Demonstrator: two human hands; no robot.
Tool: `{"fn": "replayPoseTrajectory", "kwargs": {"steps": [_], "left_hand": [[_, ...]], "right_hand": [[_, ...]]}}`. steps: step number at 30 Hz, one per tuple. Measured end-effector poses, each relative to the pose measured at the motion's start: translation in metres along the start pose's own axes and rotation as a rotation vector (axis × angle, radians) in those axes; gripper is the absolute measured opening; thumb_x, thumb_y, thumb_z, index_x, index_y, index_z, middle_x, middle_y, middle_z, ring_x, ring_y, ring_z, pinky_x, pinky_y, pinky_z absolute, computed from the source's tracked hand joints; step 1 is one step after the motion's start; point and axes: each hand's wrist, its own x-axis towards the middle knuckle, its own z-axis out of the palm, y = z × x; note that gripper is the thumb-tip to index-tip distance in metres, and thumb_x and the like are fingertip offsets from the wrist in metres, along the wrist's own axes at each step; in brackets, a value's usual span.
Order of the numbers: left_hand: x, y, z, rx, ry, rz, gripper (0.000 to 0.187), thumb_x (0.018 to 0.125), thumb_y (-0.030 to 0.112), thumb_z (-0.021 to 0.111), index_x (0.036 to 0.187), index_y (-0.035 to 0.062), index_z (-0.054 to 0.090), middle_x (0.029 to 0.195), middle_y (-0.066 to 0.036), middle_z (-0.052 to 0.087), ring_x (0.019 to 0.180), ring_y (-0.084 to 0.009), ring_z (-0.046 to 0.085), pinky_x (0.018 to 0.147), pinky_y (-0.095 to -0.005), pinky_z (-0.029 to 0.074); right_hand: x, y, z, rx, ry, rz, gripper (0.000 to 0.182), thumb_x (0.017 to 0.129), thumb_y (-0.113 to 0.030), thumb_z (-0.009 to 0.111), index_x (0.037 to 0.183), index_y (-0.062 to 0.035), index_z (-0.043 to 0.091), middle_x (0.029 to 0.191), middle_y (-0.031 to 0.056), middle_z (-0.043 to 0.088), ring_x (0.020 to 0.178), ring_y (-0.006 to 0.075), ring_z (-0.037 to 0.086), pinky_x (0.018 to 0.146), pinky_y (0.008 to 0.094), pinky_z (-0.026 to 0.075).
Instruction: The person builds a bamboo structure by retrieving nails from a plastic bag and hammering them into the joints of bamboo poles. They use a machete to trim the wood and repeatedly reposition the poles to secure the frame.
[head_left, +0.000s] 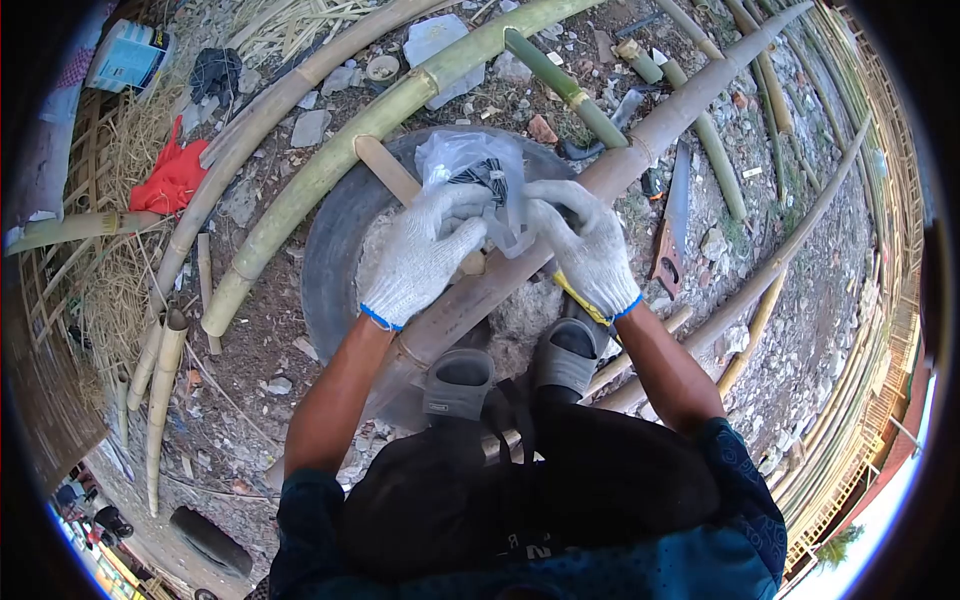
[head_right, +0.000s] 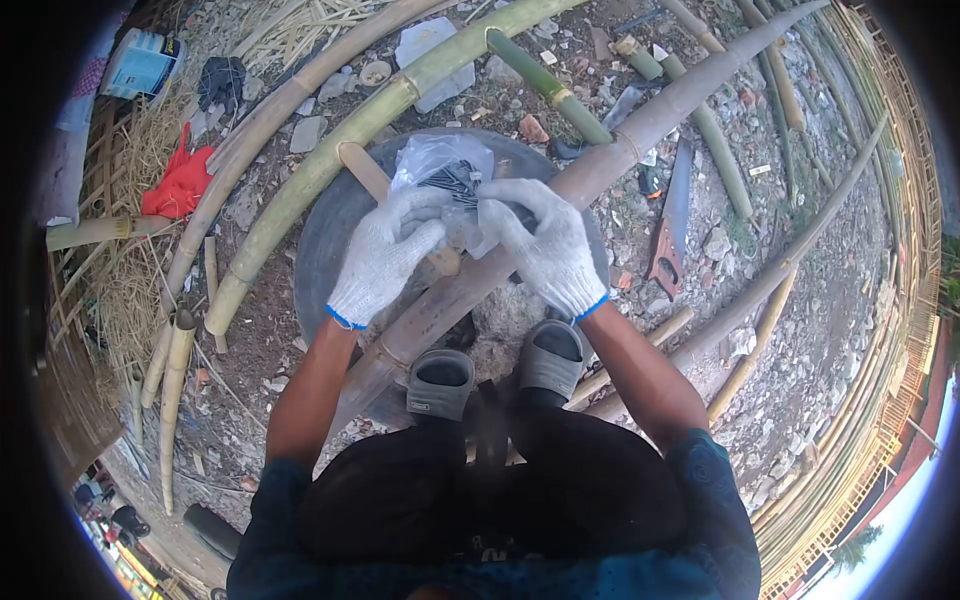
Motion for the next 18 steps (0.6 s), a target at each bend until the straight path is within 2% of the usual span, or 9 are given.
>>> {"fn": "replayPoseTrajectory", "kwargs": {"steps": [1, 3, 4, 5, 6, 8, 12, 16, 18], "left_hand": [[-0.012, -0.003, -0.003, 0.08, 0.014, -0.005, 0.027, 0.102, 0.005, 0.066, 0.127, -0.0038, 0.066, 0.116, -0.011, 0.072, 0.111, -0.0187, 0.069, 0.098, -0.0335, 0.056], [-0.036, -0.029, -0.003, -0.13, 0.086, -0.182, 0.024, 0.102, 0.005, 0.067, 0.124, -0.0037, 0.068, 0.115, -0.01, 0.073, 0.108, -0.0173, 0.07, 0.095, -0.0336, 0.057], [-0.047, -0.048, 0.001, -0.239, 0.126, -0.273, 0.022, 0.102, 0.005, 0.067, 0.122, -0.0037, 0.069, 0.114, -0.009, 0.073, 0.106, -0.0167, 0.07, 0.094, -0.0336, 0.057], [-0.053, -0.065, 0.008, -0.267, 0.152, -0.247, 0.022, 0.098, 0.008, 0.072, 0.118, -0.0016, 0.073, 0.106, -0.009, 0.076, 0.098, -0.017, 0.071, 0.088, -0.0339, 0.057], [-0.055, -0.075, 0.014, -0.234, 0.154, -0.204, 0.022, 0.098, 0.009, 0.072, 0.117, -0.0018, 0.073, 0.106, -0.009, 0.077, 0.097, -0.0168, 0.071, 0.088, -0.0338, 0.056], [-0.052, -0.086, 0.027, -0.164, 0.149, -0.115, 0.022, 0.097, 0.01, 0.072, 0.116, -0.0023, 0.074, 0.106, -0.01, 0.077, 0.097, -0.0165, 0.071, 0.089, -0.0335, 0.056], [-0.042, -0.093, 0.034, -0.159, 0.077, -0.22, 0.025, 0.098, 0.014, 0.07, 0.114, -0.0027, 0.077, 0.109, -0.012, 0.079, 0.102, -0.0176, 0.072, 0.093, -0.0321, 0.055], [-0.042, -0.095, 0.029, -0.081, 0.041, -0.196, 0.025, 0.097, 0.014, 0.069, 0.115, -0.0015, 0.078, 0.112, -0.013, 0.08, 0.102, -0.0199, 0.074, 0.093, -0.0337, 0.056], [-0.041, -0.093, 0.026, -0.074, 0.007, -0.191, 0.025, 0.097, 0.015, 0.069, 0.115, -0.0006, 0.078, 0.112, -0.014, 0.079, 0.102, -0.0209, 0.074, 0.093, -0.0344, 0.056]], "right_hand": [[-0.013, 0.013, -0.006, -0.029, 0.069, 0.026, 0.018, 0.097, -0.017, 0.075, 0.107, -0.0021, 0.076, 0.104, 0.0115, 0.073, 0.092, 0.0199, 0.07, 0.085, 0.0337, 0.056], [-0.047, 0.049, -0.023, -0.332, 0.043, 0.139, 0.026, 0.095, -0.02, 0.075, 0.115, -0.0045, 0.074, 0.107, 0.0153, 0.071, 0.092, 0.0276, 0.071, 0.083, 0.0382, 0.057], [-0.067, 0.072, -0.025, -0.521, 0.013, 0.085, 0.029, 0.094, -0.021, 0.075, 0.119, -0.0057, 0.072, 0.107, 0.0164, 0.07, 0.093, 0.0306, 0.07, 0.082, 0.0408, 0.057], [-0.085, 0.097, -0.025, -0.708, -0.019, 0.025, 0.033, 0.094, -0.022, 0.075, 0.122, -0.0069, 0.07, 0.106, 0.0174, 0.069, 0.093, 0.0336, 0.07, 0.081, 0.0433, 0.057], [-0.097, 0.114, -0.024, -0.893, -0.053, -0.036, 0.036, 0.093, -0.023, 0.075, 0.126, -0.0081, 0.068, 0.106, 0.0184, 0.068, 0.093, 0.0366, 0.069, 0.081, 0.0459, 0.058], [-0.106, 0.13, -0.022, -0.954, -0.122, 0.023, 0.04, 0.093, -0.024, 0.075, 0.128, -0.0084, 0.064, 0.106, 0.0191, 0.066, 0.094, 0.0401, 0.068, 0.08, 0.05, 0.057], [-0.111, 0.143, -0.024, -0.974, -0.18, 0.073, 0.036, 0.093, -0.022, 0.073, 0.123, -0.0058, 0.061, 0.103, 0.019, 0.065, 0.094, 0.0411, 0.068, 0.079, 0.0525, 0.056], [-0.117, 0.123, -0.037, -0.811, -0.204, 0.069, 0.031, 0.096, -0.021, 0.068, 0.12, -0.0028, 0.058, 0.104, 0.0232, 0.066, 0.088, 0.0444, 0.069, 0.079, 0.0549, 0.056], [-0.119, 0.107, -0.052, -0.657, -0.274, 0.073, 0.026, 0.099, -0.017, 0.064, 0.119, -0.0003, 0.06, 0.102, 0.025, 0.068, 0.085, 0.045, 0.069, 0.077, 0.0526, 0.056]]}}
